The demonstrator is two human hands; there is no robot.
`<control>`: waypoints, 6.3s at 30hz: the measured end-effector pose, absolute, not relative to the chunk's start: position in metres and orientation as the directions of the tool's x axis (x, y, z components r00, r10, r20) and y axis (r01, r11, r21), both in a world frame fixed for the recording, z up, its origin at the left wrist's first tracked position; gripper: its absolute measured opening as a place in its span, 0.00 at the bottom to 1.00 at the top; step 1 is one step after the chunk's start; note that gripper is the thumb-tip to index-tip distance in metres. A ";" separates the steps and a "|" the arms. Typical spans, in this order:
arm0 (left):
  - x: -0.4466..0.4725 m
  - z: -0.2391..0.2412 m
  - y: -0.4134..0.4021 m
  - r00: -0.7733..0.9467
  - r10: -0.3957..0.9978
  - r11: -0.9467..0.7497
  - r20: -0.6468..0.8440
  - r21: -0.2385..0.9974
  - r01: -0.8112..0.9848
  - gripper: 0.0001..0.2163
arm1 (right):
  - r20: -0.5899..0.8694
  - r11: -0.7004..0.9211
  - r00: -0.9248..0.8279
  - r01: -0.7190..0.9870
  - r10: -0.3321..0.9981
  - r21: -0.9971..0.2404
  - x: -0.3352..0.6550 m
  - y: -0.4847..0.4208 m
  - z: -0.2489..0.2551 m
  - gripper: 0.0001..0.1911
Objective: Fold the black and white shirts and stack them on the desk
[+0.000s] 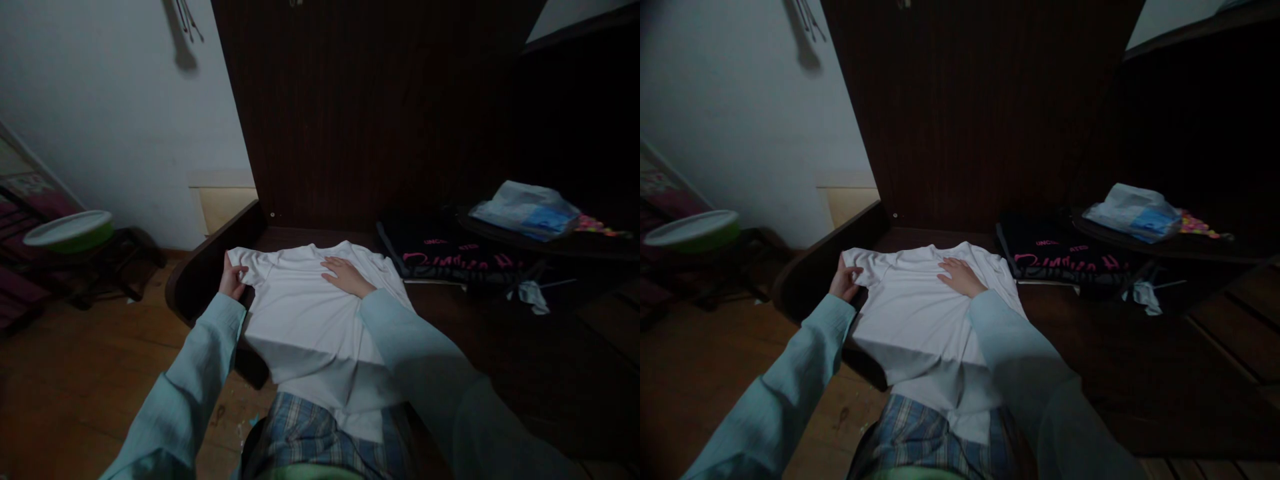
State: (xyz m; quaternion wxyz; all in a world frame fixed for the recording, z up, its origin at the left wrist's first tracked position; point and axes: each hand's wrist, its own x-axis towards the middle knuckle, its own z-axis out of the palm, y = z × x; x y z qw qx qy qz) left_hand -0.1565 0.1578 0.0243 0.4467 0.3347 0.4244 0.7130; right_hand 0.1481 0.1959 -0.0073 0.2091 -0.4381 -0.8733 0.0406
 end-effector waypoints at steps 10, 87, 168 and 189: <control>-0.138 0.031 0.151 -0.069 0.989 -0.150 0.134 0.913 -0.380 0.24 | 0.297 0.603 -0.533 0.758 0.793 -0.250 0.149 0.194 -0.003 0.22; -0.162 0.017 0.121 0.201 0.923 -0.385 0.328 0.799 0.462 0.06 | 0.165 0.237 -0.199 0.428 0.966 -0.872 0.036 0.188 0.015 0.14; -0.149 0.025 0.110 0.279 0.904 -0.408 0.323 0.467 0.784 0.12 | 0.125 0.204 -0.523 0.096 0.843 -0.974 0.086 0.179 0.012 0.08; -0.152 0.019 0.115 0.151 0.908 -0.313 0.390 0.393 0.864 0.03 | 0.095 0.167 -0.486 0.107 0.869 -0.980 0.090 0.178 0.016 0.09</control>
